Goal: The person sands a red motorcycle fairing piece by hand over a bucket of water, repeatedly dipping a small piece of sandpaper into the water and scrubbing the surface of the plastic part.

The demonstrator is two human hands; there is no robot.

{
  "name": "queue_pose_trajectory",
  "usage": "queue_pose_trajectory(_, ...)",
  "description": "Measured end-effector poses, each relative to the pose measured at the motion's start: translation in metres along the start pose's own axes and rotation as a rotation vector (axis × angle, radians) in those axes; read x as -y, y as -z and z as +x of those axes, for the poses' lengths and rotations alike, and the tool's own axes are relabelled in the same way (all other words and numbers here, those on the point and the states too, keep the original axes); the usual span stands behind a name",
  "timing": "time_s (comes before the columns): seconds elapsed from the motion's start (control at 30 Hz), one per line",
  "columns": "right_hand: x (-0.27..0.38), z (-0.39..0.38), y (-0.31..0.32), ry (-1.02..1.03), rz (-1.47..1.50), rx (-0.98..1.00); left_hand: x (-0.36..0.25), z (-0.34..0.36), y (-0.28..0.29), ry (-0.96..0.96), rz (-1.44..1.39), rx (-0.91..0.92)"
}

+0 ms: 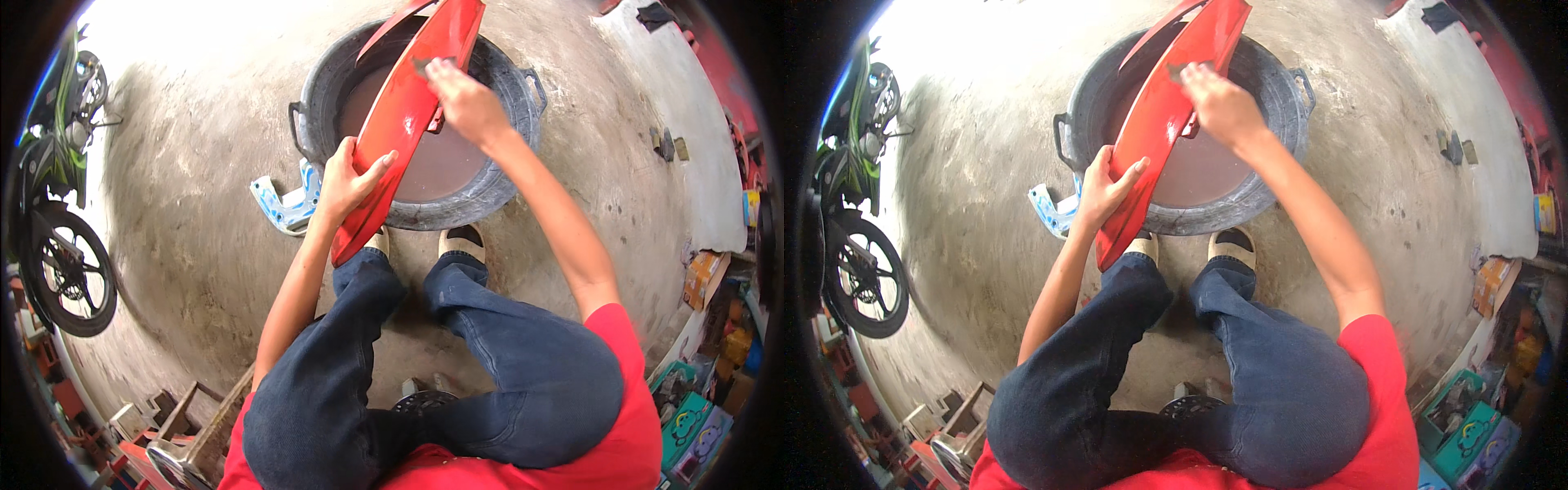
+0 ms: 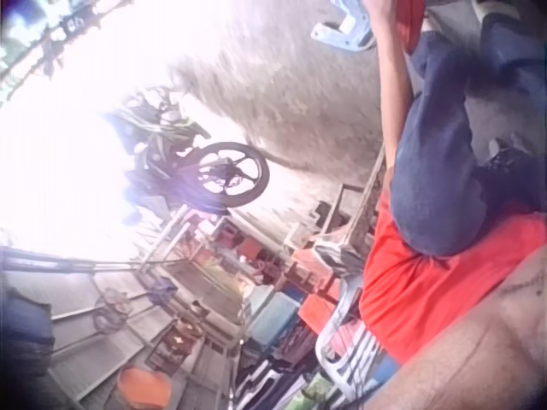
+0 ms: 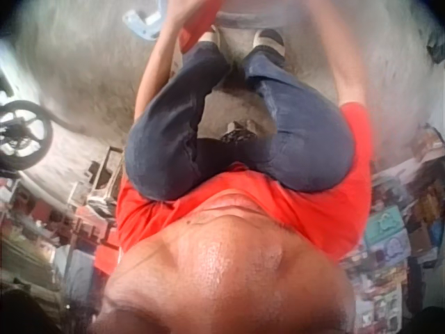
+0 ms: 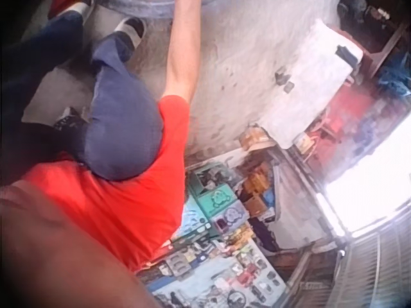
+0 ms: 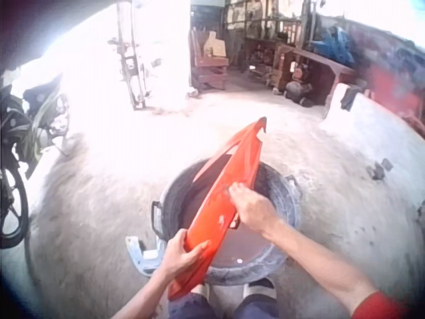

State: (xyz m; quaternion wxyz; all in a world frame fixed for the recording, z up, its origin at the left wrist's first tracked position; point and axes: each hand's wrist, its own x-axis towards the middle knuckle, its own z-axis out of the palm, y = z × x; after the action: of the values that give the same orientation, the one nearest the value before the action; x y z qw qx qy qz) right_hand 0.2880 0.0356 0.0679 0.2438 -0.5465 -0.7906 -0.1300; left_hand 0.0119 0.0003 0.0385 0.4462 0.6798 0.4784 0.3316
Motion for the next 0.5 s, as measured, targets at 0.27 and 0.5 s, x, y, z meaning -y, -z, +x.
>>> queue_pose_trajectory(0.27, 0.031, -0.017, 0.002, 0.074, 0.062, -0.017, 0.005, -0.002, 0.002, -0.039, -0.01, -0.018)
queue_pose_trajectory(0.5, 0.068, -0.039, 0.004, 0.303, 0.135, 0.079, 0.013, -0.004, 0.007, 0.089, -0.027, 0.018)
